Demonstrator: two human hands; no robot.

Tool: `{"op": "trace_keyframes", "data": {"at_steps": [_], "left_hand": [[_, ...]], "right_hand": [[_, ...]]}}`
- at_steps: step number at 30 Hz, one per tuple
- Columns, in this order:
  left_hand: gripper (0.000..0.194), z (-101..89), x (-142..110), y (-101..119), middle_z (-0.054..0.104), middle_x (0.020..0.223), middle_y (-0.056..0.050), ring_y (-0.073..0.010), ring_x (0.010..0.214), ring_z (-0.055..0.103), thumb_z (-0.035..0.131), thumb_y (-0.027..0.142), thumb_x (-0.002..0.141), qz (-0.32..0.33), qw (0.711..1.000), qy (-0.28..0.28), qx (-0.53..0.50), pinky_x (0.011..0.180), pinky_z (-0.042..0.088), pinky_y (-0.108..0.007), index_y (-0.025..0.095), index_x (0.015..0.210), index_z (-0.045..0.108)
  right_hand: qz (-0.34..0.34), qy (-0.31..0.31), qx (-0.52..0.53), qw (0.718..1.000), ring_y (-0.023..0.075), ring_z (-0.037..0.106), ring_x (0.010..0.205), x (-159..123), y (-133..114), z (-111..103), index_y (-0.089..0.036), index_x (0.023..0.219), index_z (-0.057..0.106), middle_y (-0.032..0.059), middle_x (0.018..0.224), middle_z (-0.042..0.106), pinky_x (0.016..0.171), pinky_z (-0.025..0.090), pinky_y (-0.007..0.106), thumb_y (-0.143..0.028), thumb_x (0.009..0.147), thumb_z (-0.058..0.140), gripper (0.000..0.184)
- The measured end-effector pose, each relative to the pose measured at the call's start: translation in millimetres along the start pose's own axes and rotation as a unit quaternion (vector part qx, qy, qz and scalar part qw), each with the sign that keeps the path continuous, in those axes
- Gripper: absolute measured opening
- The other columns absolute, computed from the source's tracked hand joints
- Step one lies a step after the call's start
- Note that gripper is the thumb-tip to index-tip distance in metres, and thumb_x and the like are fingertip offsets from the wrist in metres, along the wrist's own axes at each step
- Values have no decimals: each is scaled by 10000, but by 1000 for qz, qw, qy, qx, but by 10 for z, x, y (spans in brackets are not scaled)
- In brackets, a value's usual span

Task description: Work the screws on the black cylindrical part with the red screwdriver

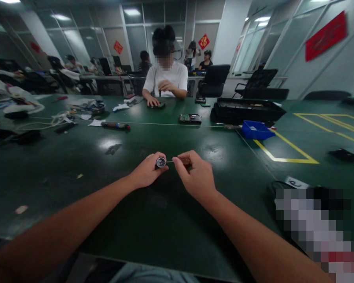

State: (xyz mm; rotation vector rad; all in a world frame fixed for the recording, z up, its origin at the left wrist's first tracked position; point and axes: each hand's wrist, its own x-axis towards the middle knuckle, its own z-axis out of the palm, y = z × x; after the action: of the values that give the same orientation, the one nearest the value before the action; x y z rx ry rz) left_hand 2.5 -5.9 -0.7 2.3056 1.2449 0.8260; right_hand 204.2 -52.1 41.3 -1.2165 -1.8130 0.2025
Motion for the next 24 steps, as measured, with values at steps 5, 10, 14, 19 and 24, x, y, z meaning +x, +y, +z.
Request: {"op": "trace_keyframes", "data": {"at_steps": [5,10,14,19,24], "left_hand": [[177,-13,4,11,610,918,-12,-205,869,534,597,349,913,-8,1000,0,5,765,418,-338,216,1009,529],[171,-27,4,28,610,918,-13,-203,863,542,593,337,917,-2,1000,10,9,762,430,-338,215,1014,524],[152,-45,1,57,613,933,-21,-205,870,553,595,301,916,9,999,21,32,851,450,-388,209,1009,519],[135,-49,13,64,631,970,-10,-204,972,580,598,269,920,46,996,31,66,1128,272,-527,214,1008,511],[150,-36,29,30,630,932,-20,-209,907,580,601,293,917,8,998,23,53,1025,386,-491,205,1009,522]], "right_hand": [[-44,-77,41,995,173,675,755,-23,-11,-20,-199,966,638,36,845,709,682,495,289,-302,948,528,152],[29,-43,112,992,183,674,756,-29,37,29,-212,1055,632,32,827,688,699,509,326,-345,972,500,205],[128,13,283,950,180,669,773,19,121,130,-198,990,625,40,843,683,749,538,351,-389,922,588,206],[259,24,430,864,148,607,672,108,234,182,-197,859,629,17,769,624,666,535,325,-422,892,600,230],[245,65,396,883,139,591,659,128,297,177,-203,847,621,8,764,616,626,518,299,-421,892,609,224]]}}
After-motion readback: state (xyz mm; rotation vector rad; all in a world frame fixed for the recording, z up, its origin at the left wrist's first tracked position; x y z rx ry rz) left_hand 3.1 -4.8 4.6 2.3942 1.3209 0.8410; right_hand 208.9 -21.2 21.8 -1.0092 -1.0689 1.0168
